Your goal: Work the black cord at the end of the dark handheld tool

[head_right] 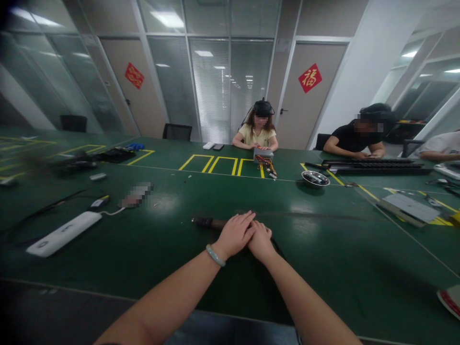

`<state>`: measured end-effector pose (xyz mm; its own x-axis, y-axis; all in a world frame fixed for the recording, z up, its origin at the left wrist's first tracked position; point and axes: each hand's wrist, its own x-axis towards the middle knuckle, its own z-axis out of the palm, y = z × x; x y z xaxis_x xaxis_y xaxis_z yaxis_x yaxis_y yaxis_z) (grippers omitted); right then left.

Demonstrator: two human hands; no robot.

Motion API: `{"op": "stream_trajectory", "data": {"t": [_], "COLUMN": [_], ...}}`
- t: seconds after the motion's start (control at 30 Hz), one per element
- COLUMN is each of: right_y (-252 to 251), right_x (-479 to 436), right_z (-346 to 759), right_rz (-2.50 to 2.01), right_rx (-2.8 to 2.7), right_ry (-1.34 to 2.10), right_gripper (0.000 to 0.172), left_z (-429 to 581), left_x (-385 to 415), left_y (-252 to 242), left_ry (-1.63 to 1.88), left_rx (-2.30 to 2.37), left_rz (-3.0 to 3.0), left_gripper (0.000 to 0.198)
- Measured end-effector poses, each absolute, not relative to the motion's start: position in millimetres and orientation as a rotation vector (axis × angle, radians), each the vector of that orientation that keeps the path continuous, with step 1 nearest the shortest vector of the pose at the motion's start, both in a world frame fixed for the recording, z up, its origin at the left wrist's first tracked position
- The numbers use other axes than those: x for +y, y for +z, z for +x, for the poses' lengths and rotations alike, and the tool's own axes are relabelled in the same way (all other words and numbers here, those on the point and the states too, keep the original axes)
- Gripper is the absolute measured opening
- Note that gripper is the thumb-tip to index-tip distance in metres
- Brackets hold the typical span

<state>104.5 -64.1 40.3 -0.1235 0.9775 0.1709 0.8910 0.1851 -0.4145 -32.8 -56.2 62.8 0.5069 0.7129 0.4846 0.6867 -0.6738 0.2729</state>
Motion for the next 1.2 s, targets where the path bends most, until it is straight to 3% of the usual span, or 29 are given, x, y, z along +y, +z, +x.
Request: {"op": "stream_trajectory", "data": {"t": [0.13,0.2,0.27,0.47,0.67,0.87,1.2], "right_y": [59,67,74,85,87,87,69], "right_x": [-82,-96,-111,-137,-133,-123,-90], "right_z": [140,167,194,226,209,194,188], "right_rz": [-1.769,-1.863,-2.002,-2.040,-2.009,-1.929,-1.711], "right_rx": [-2.166,-2.144,-2.100,-2.119,-2.129,-2.230,-1.737], "right_ry": [0.167,0.087,0.139,0.784,0.690,0.688,1.033], "right_gripper": [0.063,0.065,0.060,0.035,0.033,0.008,0.032], "left_z": [-31,-29,-27,-23,-23,-23,-21], "left_x": [-55,-55,-57,-62,-61,-60,-57], "left_y": [60,60,60,63,63,63,60], "left_ry": [0.887,0.868,0.843,0.736,0.765,0.713,0.707], "left_rx": [1.211,1.158,1.100,1.100,1.169,1.170,1.177], "left_rz": [2.755,2.790,2.811,2.822,2.782,2.750,2.763], "left_gripper": [0.044,0.041,0.038,0.032,0.031,0.021,0.019]}}
